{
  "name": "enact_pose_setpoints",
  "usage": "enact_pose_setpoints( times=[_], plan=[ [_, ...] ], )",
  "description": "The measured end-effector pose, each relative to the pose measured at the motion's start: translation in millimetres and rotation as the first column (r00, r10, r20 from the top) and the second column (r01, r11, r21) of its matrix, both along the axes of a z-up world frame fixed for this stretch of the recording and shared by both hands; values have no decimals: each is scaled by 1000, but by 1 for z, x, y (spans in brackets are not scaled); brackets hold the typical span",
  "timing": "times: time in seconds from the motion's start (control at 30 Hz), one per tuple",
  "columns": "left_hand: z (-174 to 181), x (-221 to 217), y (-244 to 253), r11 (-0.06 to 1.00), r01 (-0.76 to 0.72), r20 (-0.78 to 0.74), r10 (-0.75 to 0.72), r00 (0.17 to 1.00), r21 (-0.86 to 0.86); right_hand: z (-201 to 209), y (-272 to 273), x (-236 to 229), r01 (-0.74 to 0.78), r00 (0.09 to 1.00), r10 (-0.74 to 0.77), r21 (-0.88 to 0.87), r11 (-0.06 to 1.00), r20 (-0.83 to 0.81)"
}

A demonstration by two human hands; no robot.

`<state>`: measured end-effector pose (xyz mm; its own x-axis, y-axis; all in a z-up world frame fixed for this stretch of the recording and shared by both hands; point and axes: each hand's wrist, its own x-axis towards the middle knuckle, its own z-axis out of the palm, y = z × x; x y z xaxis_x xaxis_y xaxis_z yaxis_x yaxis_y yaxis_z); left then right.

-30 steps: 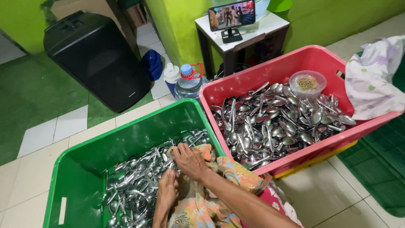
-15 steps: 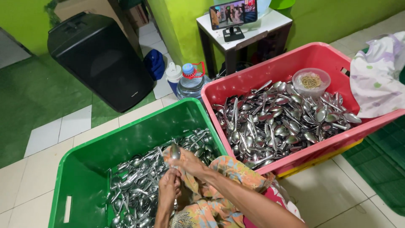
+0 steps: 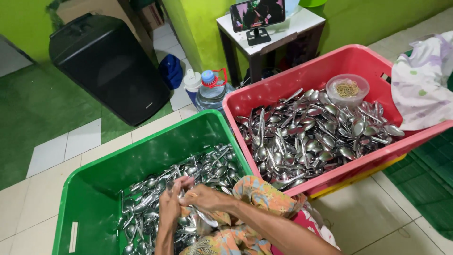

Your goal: Wipe individual spoons with a cloth and transfer them from a green bin to a pink bin.

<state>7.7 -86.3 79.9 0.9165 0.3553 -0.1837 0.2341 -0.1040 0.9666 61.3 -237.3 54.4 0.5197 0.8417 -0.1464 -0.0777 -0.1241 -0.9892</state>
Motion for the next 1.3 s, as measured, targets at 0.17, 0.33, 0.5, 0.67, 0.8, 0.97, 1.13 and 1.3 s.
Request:
enact_pose_setpoints(
  times=[0.17, 0.33, 0.5, 0.67, 0.8, 0.97, 1.13, 1.3],
  plan=[
    [-41, 6, 29, 974, -224, 34, 222, 974, 33, -8, 1, -9, 10, 963, 38, -176, 984, 267],
    [-57, -2, 43, 912, -331, -50, 352, 935, 241, 9, 6, -26, 181, 583, 246, -419, 890, 774],
    [-81, 3, 66, 805, -182, -123, 300, 946, 564, -13, 18, -32, 172, 234, 215, -258, 951, 948],
    [-69, -2, 102, 824, -311, -263, 469, 843, 473, -27, 17, -32, 158, 311, 244, -303, 940, 919],
    [-80, 23, 144, 746, -666, -232, 653, 721, 29, -16, 7, -33, 156, 387, 286, -368, 917, 877],
    [104, 52, -30, 947, -27, 58, 48, 997, -319, 17, -4, -35, 86, 552, 182, -273, 958, 814],
    [57, 50, -34, 988, -26, -29, 31, 999, 155, 35, -17, -11, 227, 787, -93, -146, 963, 610],
    [9, 5, -28, 978, 129, -352, -64, 934, 164, 41, -25, 3, 520, 737, -577, 250, 817, 351]
  ],
)
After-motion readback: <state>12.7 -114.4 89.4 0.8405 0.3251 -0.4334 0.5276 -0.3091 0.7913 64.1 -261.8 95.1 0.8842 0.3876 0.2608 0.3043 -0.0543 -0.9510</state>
